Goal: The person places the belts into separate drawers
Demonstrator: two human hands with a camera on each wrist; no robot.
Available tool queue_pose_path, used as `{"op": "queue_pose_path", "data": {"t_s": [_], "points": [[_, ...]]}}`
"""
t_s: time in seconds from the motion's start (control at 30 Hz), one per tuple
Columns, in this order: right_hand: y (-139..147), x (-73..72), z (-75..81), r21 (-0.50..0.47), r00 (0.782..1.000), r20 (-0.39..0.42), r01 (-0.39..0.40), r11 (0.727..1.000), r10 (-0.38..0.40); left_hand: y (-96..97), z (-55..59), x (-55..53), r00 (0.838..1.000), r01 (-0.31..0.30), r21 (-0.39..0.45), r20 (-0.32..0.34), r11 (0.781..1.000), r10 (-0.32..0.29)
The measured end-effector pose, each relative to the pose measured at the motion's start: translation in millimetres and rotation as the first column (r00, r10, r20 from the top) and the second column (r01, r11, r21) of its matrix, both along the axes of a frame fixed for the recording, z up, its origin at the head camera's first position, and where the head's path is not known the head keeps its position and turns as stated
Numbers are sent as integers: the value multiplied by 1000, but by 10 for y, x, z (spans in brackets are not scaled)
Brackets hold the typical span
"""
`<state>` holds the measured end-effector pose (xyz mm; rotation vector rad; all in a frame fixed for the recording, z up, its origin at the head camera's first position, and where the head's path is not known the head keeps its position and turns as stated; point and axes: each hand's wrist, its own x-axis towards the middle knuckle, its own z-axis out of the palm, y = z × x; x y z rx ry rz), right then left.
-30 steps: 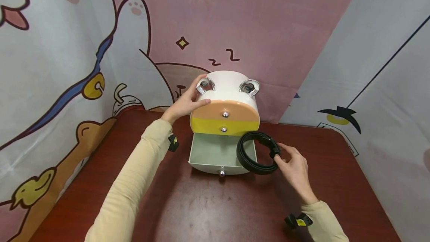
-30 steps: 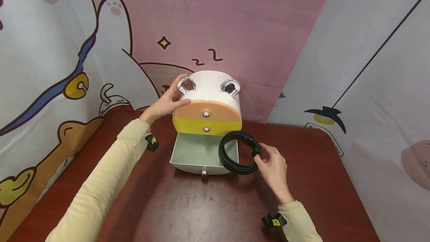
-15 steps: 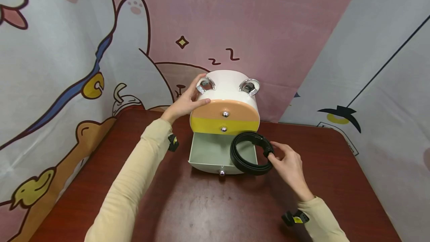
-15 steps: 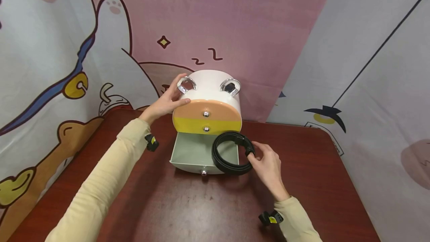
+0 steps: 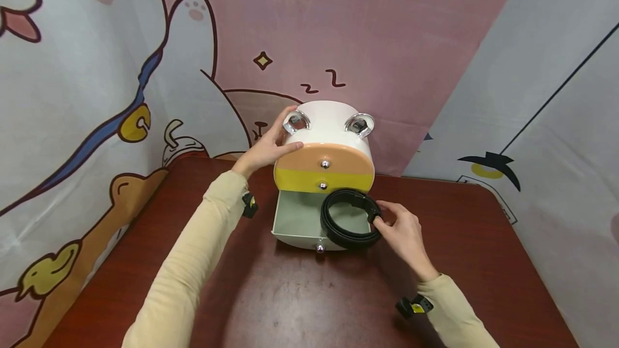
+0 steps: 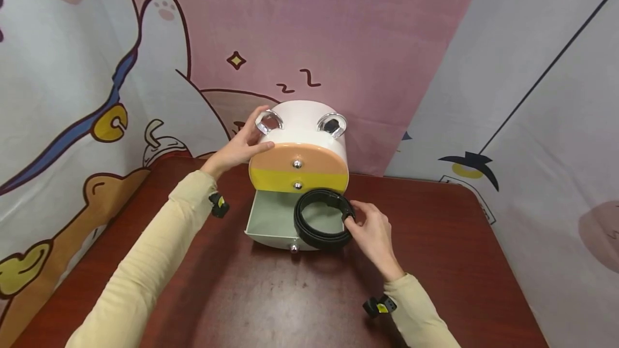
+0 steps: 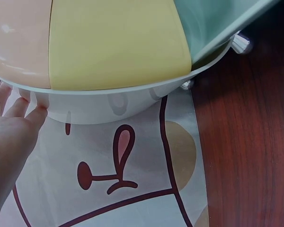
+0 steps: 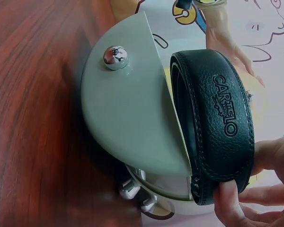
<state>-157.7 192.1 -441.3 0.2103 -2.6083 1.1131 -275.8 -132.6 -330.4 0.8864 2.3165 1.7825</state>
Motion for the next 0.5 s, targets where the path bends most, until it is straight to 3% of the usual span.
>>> {"op": "queue_pose_path", "data": {"t_s": [0.5], "points": [[-195, -97, 9, -27, 998, 43, -52, 998, 53, -11, -17, -28, 1000, 16, 13, 2, 1000, -16]]}}
